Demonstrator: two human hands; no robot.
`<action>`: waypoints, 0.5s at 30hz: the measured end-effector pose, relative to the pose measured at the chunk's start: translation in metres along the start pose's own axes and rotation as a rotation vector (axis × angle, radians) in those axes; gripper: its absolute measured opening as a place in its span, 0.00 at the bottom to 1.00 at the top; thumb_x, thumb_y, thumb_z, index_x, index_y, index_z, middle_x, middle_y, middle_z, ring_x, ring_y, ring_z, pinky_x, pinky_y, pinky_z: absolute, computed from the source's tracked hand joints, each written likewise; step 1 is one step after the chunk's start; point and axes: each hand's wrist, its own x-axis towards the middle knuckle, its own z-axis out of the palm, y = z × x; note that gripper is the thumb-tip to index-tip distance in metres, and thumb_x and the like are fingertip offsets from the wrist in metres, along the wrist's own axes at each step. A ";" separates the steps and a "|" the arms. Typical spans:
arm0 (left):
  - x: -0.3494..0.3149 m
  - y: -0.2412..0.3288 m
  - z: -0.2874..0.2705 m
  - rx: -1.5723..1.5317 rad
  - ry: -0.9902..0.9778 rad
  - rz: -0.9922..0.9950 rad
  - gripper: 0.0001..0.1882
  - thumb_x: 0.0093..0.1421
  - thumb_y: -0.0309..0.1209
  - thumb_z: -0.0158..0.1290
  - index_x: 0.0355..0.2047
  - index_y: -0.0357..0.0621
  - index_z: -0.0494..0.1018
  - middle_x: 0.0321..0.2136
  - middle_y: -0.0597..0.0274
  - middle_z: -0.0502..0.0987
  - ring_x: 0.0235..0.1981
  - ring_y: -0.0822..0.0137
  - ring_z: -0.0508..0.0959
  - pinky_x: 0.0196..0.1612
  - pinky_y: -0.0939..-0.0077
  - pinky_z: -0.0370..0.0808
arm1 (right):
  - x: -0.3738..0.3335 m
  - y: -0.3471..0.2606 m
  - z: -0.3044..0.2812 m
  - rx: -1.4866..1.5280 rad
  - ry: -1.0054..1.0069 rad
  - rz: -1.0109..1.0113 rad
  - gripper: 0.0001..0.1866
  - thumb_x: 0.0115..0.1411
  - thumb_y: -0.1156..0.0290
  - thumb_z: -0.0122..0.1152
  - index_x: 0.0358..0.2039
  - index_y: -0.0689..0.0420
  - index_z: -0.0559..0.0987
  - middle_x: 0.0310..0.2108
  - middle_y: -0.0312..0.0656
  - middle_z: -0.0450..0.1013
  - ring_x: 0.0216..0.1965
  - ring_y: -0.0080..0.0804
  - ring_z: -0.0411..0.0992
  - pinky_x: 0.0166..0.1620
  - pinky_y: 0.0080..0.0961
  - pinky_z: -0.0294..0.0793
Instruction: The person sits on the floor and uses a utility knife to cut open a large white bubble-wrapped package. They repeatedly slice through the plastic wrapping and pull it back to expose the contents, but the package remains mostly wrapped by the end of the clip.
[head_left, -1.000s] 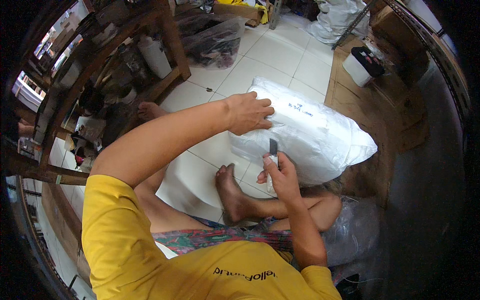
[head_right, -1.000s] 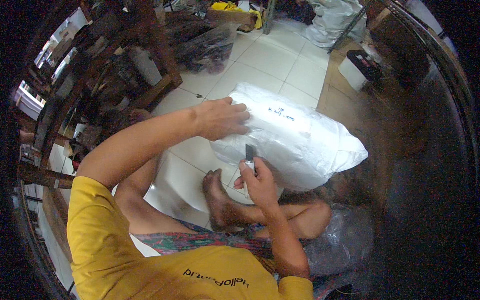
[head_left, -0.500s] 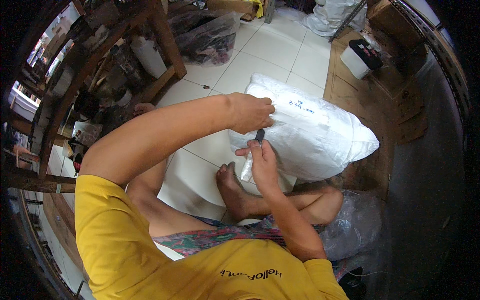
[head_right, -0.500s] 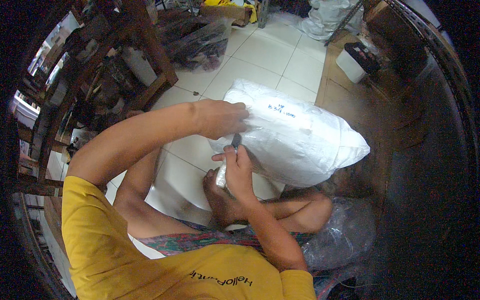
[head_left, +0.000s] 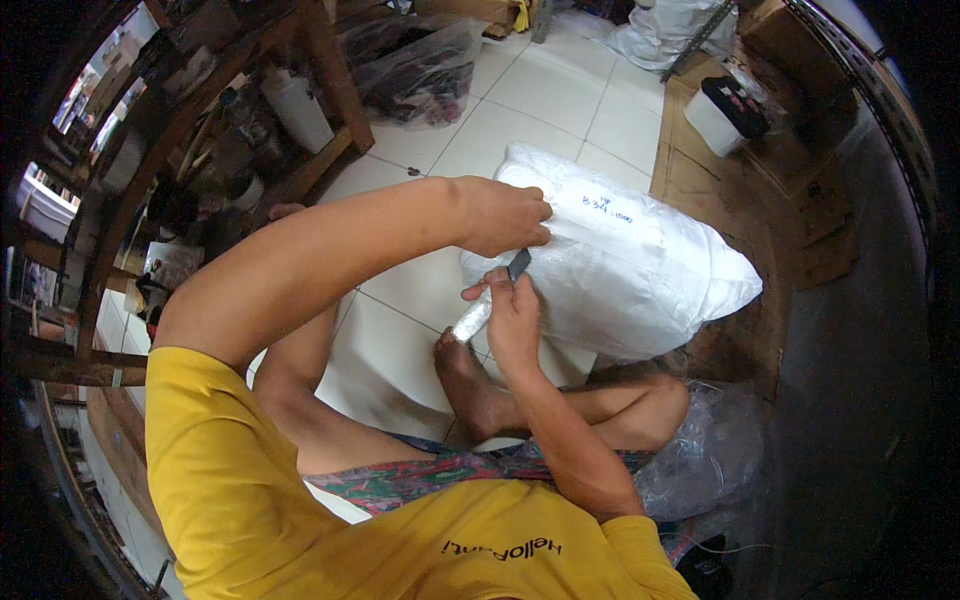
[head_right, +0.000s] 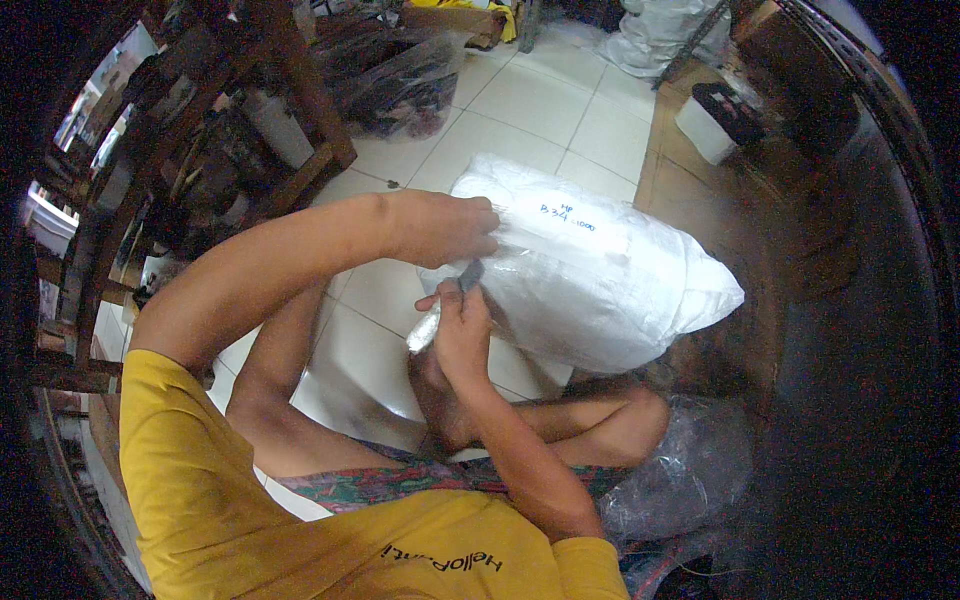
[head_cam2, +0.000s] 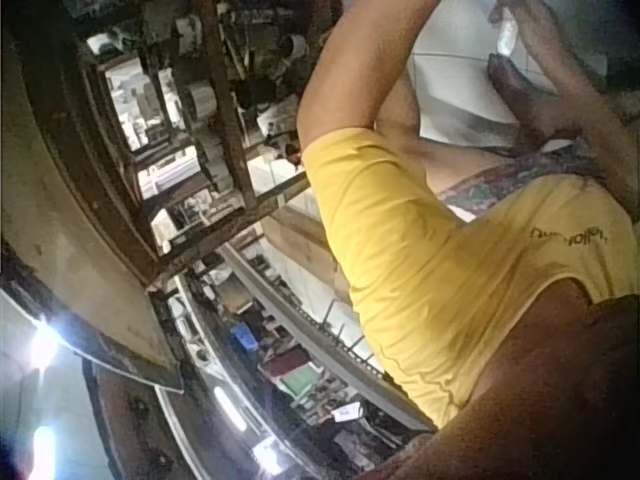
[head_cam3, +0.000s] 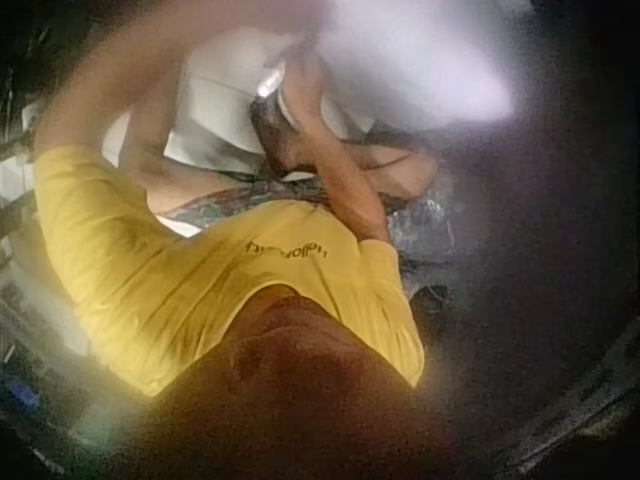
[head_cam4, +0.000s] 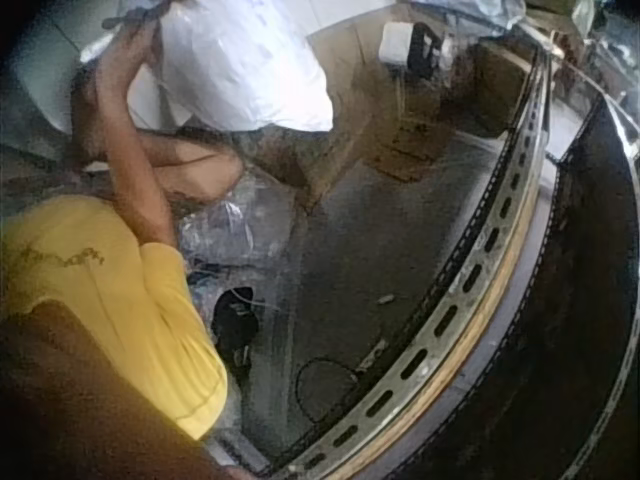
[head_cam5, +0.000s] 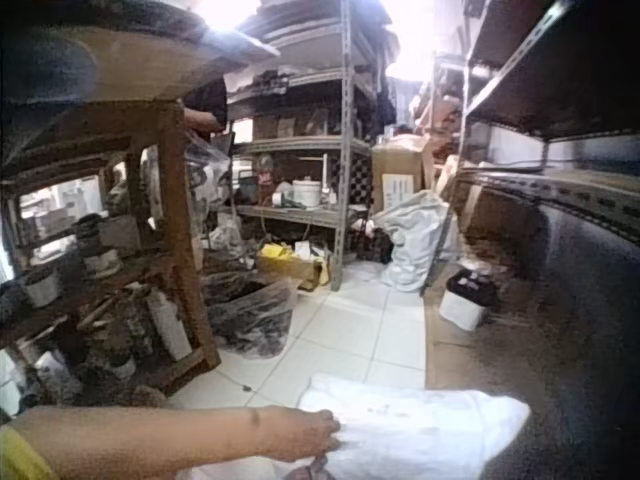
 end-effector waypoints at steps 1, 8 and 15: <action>0.000 -0.002 0.002 -0.016 0.010 0.005 0.17 0.53 0.25 0.58 0.44 0.42 0.73 0.43 0.56 0.71 0.51 0.57 0.72 0.52 0.68 0.75 | -0.001 -0.005 0.002 0.006 0.007 0.020 0.14 0.75 0.64 0.44 0.39 0.62 0.72 0.29 0.44 0.78 0.33 0.29 0.74 0.41 0.29 0.72; -0.001 -0.005 -0.003 -0.084 0.036 0.026 0.13 0.54 0.24 0.56 0.41 0.41 0.73 0.42 0.53 0.72 0.50 0.54 0.73 0.53 0.65 0.74 | 0.004 0.014 0.001 -0.002 0.059 -0.048 0.15 0.73 0.62 0.45 0.37 0.62 0.72 0.29 0.47 0.81 0.27 0.33 0.75 0.36 0.34 0.72; -0.015 -0.010 0.001 -0.357 0.134 -0.053 0.10 0.54 0.22 0.55 0.38 0.37 0.73 0.41 0.48 0.75 0.46 0.47 0.77 0.50 0.59 0.77 | -0.002 0.010 0.013 -0.094 0.106 -0.129 0.18 0.73 0.58 0.47 0.34 0.61 0.72 0.31 0.46 0.82 0.27 0.28 0.75 0.34 0.28 0.72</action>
